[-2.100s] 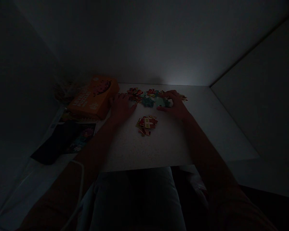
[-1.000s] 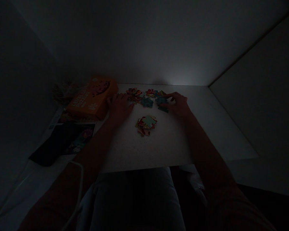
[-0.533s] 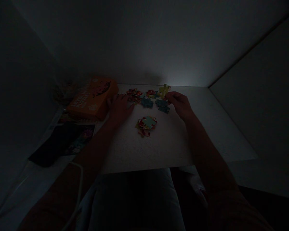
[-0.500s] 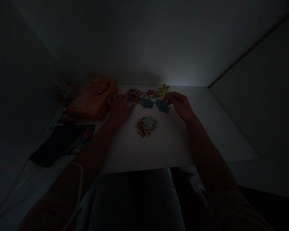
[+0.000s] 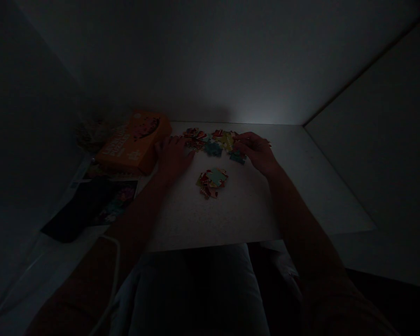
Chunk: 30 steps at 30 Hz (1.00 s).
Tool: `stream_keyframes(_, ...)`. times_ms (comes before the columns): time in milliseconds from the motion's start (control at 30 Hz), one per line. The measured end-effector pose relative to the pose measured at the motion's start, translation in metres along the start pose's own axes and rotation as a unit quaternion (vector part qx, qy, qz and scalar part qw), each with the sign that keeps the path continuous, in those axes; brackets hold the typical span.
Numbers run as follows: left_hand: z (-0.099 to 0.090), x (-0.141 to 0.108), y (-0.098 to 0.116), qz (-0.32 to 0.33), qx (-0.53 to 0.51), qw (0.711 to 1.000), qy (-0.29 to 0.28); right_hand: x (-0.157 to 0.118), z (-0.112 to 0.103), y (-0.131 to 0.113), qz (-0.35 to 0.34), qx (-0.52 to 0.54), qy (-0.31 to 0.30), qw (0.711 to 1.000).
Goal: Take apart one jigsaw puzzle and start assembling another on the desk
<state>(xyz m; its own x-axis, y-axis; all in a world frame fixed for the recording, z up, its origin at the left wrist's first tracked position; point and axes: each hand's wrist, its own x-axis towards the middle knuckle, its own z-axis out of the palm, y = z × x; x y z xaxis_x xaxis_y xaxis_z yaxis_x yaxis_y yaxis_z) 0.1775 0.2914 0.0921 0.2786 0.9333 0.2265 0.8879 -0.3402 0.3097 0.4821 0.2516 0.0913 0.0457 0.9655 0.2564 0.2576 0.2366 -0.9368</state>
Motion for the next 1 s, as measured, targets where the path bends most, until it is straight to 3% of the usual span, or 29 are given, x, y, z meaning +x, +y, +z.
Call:
stream_keyframes(267, -0.002, 0.000, 0.003, -0.010, -0.002, 1.000, -0.014, 0.003, -0.002, -0.001, -0.011, -0.010, 0.013, 1.000)
stream_keyframes(400, -0.001, 0.000, 0.002, -0.004, -0.009, 1.000, -0.005, 0.010, -0.032, 0.013, -0.019, -0.063, 0.110, 0.992)
stream_keyframes(500, -0.001, 0.001, 0.002, -0.006, -0.007, 1.000, -0.009, 0.010, -0.066, 0.033, 0.035, -0.173, 0.198, 0.964)
stream_keyframes(600, -0.002, 0.001, 0.003, -0.009, -0.006, 1.000, -0.013, 0.004, -0.086, 0.048, 0.107, -0.361, 0.239, 0.895)
stream_keyframes(667, -0.004, 0.001, 0.004, -0.009, -0.009, 1.000, -0.017, 0.001, -0.084, 0.051, 0.112, -0.420, 0.215, 0.875)
stream_keyframes(767, -0.004, 0.001, 0.004, 0.000, -0.016, 1.000, -0.017, 0.001, -0.062, 0.048, 0.051, -0.422, 0.100, 0.900)
stream_keyframes(867, -0.001, 0.001, 0.002, -0.004, -0.014, 1.000, -0.010, 0.002, -0.038, 0.041, -0.003, -0.424, 0.012, 0.906)
stream_keyframes(1000, 0.002, 0.002, 0.000, 0.000, -0.017, 1.000, -0.001, 0.001, -0.026, 0.034, -0.018, -0.427, -0.013, 0.904)
